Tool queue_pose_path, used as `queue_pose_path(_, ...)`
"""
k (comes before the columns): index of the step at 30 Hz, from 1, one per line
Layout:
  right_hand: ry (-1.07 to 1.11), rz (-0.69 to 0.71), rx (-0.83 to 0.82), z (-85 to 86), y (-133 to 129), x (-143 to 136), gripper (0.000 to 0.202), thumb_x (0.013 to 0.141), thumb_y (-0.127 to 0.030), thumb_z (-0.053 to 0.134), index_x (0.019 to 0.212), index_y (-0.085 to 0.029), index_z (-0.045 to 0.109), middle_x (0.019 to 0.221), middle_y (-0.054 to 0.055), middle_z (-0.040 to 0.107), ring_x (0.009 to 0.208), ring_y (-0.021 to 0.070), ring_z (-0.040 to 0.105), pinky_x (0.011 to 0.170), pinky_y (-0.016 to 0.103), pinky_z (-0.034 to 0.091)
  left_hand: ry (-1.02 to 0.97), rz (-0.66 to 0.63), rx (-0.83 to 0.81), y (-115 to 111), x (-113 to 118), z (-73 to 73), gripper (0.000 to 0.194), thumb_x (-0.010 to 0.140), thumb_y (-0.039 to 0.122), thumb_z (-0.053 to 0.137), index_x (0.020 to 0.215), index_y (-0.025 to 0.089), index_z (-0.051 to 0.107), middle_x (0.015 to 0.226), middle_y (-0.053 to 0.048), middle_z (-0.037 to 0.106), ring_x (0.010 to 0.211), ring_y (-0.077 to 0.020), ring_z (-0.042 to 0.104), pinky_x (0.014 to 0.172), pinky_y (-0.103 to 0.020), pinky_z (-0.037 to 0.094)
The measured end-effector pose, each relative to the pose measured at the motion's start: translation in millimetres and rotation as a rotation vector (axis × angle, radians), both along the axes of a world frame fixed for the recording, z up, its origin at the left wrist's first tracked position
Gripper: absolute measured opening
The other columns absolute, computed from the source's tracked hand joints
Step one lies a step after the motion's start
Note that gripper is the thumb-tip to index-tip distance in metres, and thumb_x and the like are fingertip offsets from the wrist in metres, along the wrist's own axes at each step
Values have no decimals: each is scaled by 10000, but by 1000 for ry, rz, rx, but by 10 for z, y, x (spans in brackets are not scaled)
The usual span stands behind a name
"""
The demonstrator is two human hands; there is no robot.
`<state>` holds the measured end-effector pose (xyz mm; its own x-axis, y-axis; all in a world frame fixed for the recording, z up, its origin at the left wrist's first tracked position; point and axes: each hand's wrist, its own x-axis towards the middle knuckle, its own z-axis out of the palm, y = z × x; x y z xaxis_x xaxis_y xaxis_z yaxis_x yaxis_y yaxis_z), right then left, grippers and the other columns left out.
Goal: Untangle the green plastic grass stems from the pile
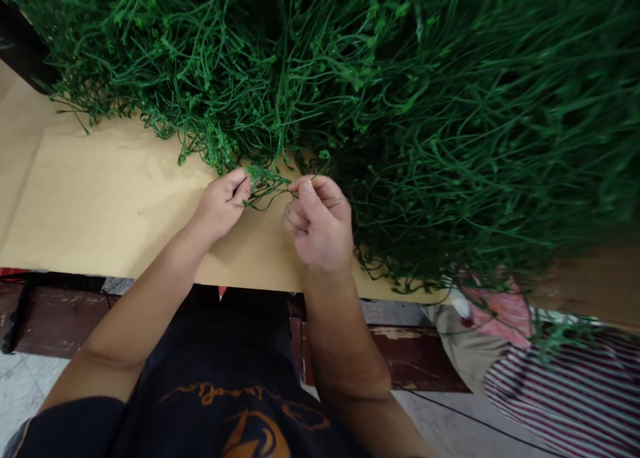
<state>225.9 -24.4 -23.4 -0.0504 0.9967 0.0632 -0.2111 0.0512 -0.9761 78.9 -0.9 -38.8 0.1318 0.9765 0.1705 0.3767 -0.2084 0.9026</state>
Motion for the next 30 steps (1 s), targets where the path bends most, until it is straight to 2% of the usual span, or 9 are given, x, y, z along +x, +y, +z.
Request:
queue_pose_path(2,93,67,-52,-29,-70,-6,308,827,-511,513,771,-227,408,495,-97,113,357,30,93,341,200,96,-104,-43,-49,2,16,25,210,855,343,492,772,168,574,628,23,505,575,-82,447,562,-219,387)
queue_pose_path(5,189,136,-138,-53,-164,-51,334,812,-520,525,752,-227,377,490,-102,105,359,29,85,338,184,93,-197,-100,-117,16,38,59,289,804,441,559,754,158,581,636,28,509,584,-67,445,554,-200,378)
queue_pose_path(9,261,178,-171,-58,-233,-116,334,780,-494,578,736,-214,401,485,-106,129,359,18,102,340,165,110,-255,-79,-181,27,24,111,409,834,522,470,697,150,573,639,19,527,623,-68,488,605,-206,414)
queue_pose_path(12,252,165,-151,-71,-251,-127,312,787,-482,577,748,-213,424,482,-107,143,357,16,116,346,162,120,-283,-143,-207,6,-9,165,382,783,528,552,703,156,584,664,20,545,650,-71,510,631,-210,433)
queue_pose_path(16,186,104,-125,-119,-296,-144,297,775,-489,591,806,-216,479,480,-102,211,369,24,157,358,182,143,-366,-279,-310,-11,-36,224,394,661,508,694,832,162,612,756,4,605,693,-82,558,648,-214,464)
queue_pose_path(20,40,40,-53,-176,-381,-208,287,786,-484,582,838,-207,524,528,-71,292,435,44,243,410,203,222,-384,-350,-356,14,-36,252,393,675,478,695,871,145,627,755,-6,612,678,-82,568,638,-219,479)
queue_pose_path(25,-141,56,59,-194,-418,-235,283,866,-452,473,784,-185,518,585,-37,337,520,61,322,494,212,304,-318,-250,-280,25,13,213,235,719,367,683,757,145,617,721,2,607,671,-79,559,636,-220,469)
queue_pose_path(28,-268,51,153,-161,-442,-236,284,894,-377,437,701,-172,469,591,-32,350,535,58,335,511,207,309,-315,-168,-245,47,25,134,221,734,343,668,691,154,564,635,29,544,602,-62,500,588,-203,438)
queue_pose_path(30,-375,107,222,-145,-521,-276,300,902,-318,417,642,-169,423,564,-32,346,525,58,334,505,207,294,-316,-70,-225,97,-6,66,218,773,347,628,696,168,532,585,44,484,546,-53,454,535,-193,405)
